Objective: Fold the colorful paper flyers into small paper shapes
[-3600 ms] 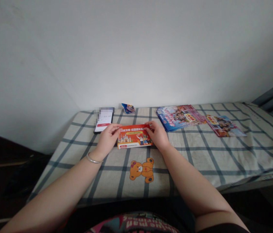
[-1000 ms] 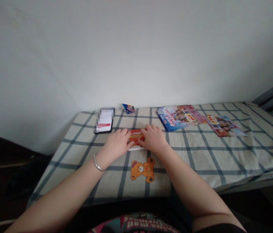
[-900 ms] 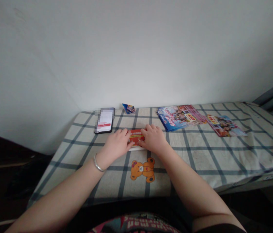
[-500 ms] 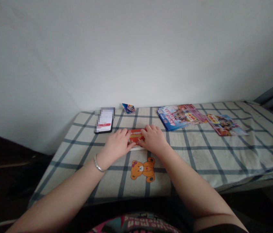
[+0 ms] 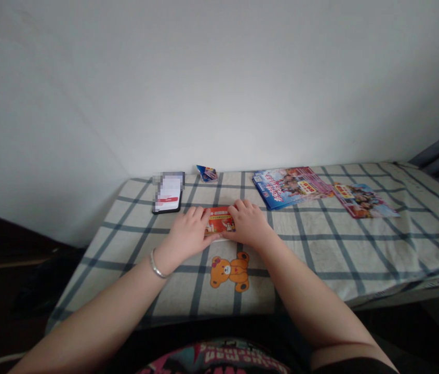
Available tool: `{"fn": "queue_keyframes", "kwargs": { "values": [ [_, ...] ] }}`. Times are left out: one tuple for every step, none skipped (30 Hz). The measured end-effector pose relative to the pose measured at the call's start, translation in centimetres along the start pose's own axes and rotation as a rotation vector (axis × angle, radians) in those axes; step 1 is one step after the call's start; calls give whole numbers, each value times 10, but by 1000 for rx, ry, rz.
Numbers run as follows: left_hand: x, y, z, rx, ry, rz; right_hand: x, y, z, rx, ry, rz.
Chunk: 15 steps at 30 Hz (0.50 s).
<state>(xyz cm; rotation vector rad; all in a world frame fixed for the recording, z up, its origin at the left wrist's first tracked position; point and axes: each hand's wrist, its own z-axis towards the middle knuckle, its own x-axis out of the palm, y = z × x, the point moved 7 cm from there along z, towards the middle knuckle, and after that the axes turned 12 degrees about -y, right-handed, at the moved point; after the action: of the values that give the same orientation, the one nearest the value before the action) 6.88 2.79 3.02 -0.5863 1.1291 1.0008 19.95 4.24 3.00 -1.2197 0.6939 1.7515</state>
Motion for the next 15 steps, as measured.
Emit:
{"fn": "queue_keyframes", "kwargs": {
  "values": [
    [0, 0, 0, 2, 2, 0, 0, -1, 0, -6, 2, 9],
    [-1, 0, 0, 5, 4, -1, 1, -1, 0, -12, 6, 17],
    [-1, 0, 0, 8, 7, -2, 1, -1, 0, -16, 9, 24],
    [-2, 0, 0, 11, 10, -2, 2, -2, 0, -20, 13, 30],
    [-2, 0, 0, 14, 12, -2, 2, -2, 0, -23, 17, 35],
    [-3, -1, 0, 16, 16, 0, 2, -3, 0, -24, 21, 39],
    [-3, -1, 0, 16, 18, 1, 3, -3, 0, -23, 24, 41],
    [-3, -1, 0, 17, 18, 2, 3, -4, 0, -22, 26, 42],
    [-3, -1, 0, 19, 17, 4, 3, -4, 0, -23, 29, 43],
    [-3, -1, 0, 21, 17, 6, 3, -4, 0, -23, 29, 43],
    [-3, -2, 0, 25, 18, 9, 3, -4, 0, -22, 28, 44],
    [-3, -2, 0, 28, 19, 13, 3, -4, 1, -22, 27, 45],
    [-2, -2, 0, 29, 20, 16, 2, -4, 1, -21, 26, 47],
    [-2, -2, 0, 27, 23, 19, 2, -4, 1, -19, 27, 48],
    [-2, -2, 0, 23, 26, 21, 1, -3, 1, -17, 29, 50]
  ]
}}
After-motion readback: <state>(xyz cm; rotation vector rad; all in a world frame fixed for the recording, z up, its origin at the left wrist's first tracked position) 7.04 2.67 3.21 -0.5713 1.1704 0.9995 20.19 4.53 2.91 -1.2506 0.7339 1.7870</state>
